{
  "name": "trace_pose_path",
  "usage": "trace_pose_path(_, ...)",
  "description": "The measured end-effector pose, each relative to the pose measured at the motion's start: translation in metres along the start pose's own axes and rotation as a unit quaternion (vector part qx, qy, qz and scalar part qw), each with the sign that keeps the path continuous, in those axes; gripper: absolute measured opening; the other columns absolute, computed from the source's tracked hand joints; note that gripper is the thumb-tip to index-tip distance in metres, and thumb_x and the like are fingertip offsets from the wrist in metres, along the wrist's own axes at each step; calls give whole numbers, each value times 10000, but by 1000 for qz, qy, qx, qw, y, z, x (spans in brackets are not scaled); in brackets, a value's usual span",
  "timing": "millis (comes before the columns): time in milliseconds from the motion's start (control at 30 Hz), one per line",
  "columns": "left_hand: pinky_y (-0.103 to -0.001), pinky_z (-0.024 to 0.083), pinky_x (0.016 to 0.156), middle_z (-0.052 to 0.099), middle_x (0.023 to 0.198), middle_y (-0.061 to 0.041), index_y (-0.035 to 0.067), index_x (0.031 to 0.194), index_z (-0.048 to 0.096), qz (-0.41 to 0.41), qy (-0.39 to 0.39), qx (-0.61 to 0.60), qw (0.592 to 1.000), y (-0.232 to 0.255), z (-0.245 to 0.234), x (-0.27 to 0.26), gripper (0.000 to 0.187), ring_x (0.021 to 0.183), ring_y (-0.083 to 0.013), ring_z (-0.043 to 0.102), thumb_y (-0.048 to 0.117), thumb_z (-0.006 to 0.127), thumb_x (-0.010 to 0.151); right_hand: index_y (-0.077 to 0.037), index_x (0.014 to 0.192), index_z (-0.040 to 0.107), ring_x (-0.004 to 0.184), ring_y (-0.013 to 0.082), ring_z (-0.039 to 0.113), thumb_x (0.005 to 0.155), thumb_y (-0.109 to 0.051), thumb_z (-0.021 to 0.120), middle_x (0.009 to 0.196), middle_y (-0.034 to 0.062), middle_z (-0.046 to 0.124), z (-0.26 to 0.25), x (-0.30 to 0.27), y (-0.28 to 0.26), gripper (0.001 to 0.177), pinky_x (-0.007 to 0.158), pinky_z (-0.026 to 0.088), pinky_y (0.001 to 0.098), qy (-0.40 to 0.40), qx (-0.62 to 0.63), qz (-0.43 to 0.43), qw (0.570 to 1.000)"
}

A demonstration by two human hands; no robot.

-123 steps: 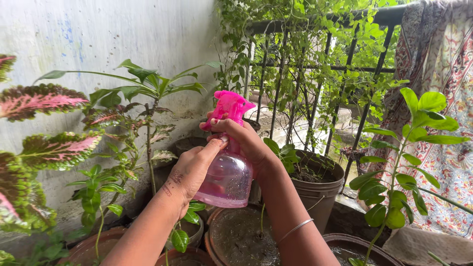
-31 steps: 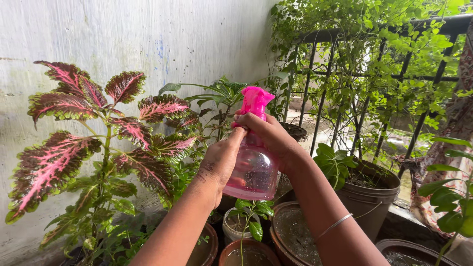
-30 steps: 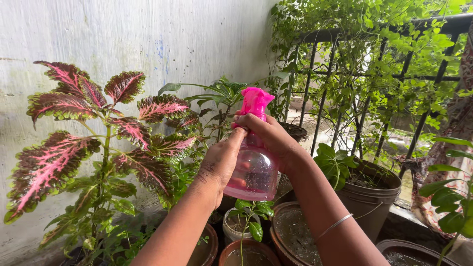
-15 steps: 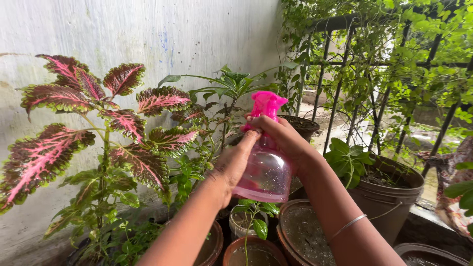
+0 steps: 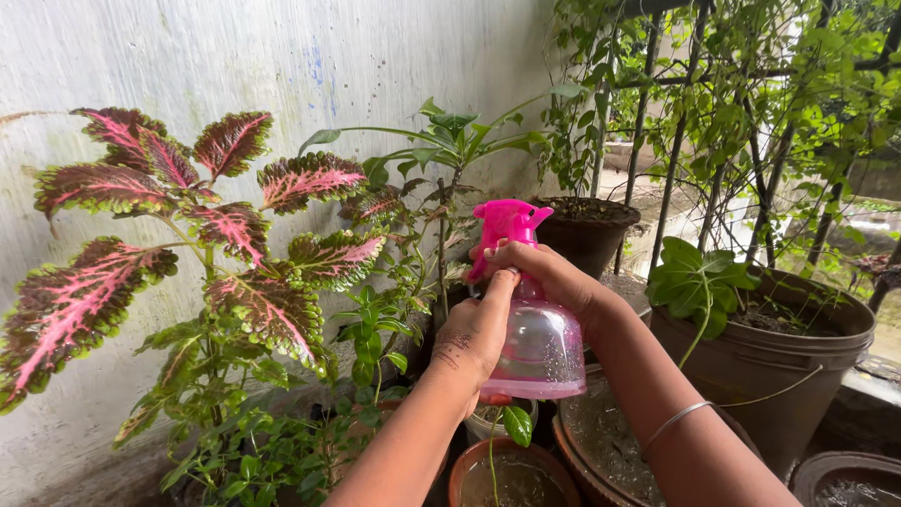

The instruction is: The person waters several potted plants on a balcony using a pink spray bottle, spraying the leaves and soil of different plants one after another.

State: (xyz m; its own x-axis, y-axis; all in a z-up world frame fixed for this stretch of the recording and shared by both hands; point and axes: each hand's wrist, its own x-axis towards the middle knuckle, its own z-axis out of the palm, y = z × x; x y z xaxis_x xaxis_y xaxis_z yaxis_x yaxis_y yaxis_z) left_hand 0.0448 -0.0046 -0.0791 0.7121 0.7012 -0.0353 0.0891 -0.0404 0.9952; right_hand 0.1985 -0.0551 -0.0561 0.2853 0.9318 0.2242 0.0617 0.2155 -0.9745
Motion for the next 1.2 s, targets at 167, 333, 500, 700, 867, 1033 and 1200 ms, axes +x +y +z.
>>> trace_pose_path(167, -514, 584, 918, 719, 1245, -195, 24, 1313, 643, -52, -21, -30, 998, -5, 4, -4, 907, 1127, -313, 704, 741, 464, 787, 2, 1103, 710, 909, 188, 706, 882, -320, 618, 1028, 119, 759, -9, 4, 15, 401, 868, 574, 355, -19, -16, 32, 999)
trace_pose_path(333, -472, 511, 1032, 588, 1433, -162, 100, 1433, 572, -62, 1, 18, 998, -15, 0, -1, 945, 1307, -304, 591, 774, 445, 784, 6, 1120, 675, 945, 228, 719, 896, -312, 617, 1035, 159, 747, -17, 21, 40, 393, 907, 577, 384, -46, -10, 74, 996)
trace_pose_path(500, -553, 556, 1004, 536, 1482, -185, 80, 1462, 531, -104, -4, 14, 995, -19, -16, 4, 948, 1351, -353, 564, 751, 438, 799, 13, 1152, 682, 991, 202, 716, 896, -345, 614, 1098, 131, 777, -7, 33, 48, 445, 949, 550, 356, -60, -49, 74, 994)
trace_pose_path(700, -430, 457, 1107, 540, 1455, -268, 33, 1438, 538, -59, 32, 109, 992, -32, -20, 10, 1026, 1369, -370, 543, 821, 297, 827, -40, 1231, 712, 970, 209, 691, 898, -358, 611, 1109, 145, 725, -2, 40, 65, 471, 927, 534, 375, -27, -34, 150, 988)
trace_pose_path(867, -441, 442, 1122, 532, 1449, -280, 13, 1428, 537, -65, 16, 153, 986, -37, -30, 13, 1035, 1364, -380, 537, 808, 209, 852, -30, 1213, 701, 1011, 218, 729, 854, -359, 591, 1112, 157, 769, 17, 40, 61, 499, 961, 540, 360, -84, -13, 162, 983)
trace_pose_path(1033, -455, 399, 1141, 556, 1405, -320, -15, 1400, 570, -43, 7, 219, 975, -44, -30, 19, 1019, 1354, -408, 530, 740, 103, 900, 51, 1190, 703, 1007, 241, 722, 879, -365, 601, 1105, 182, 768, 27, 36, 60, 529, 959, 543, 371, -101, -16, 185, 978)
trace_pose_path(1200, -458, 421, 1143, 505, 1454, -299, -13, 1444, 508, -84, 8, 193, 978, -40, -28, 14, 997, 1372, -395, 524, 729, 109, 910, 32, 1207, 697, 992, 262, 711, 894, -336, 598, 1101, 200, 749, 27, 36, 61, 493, 948, 545, 399, -69, -27, 206, 976)
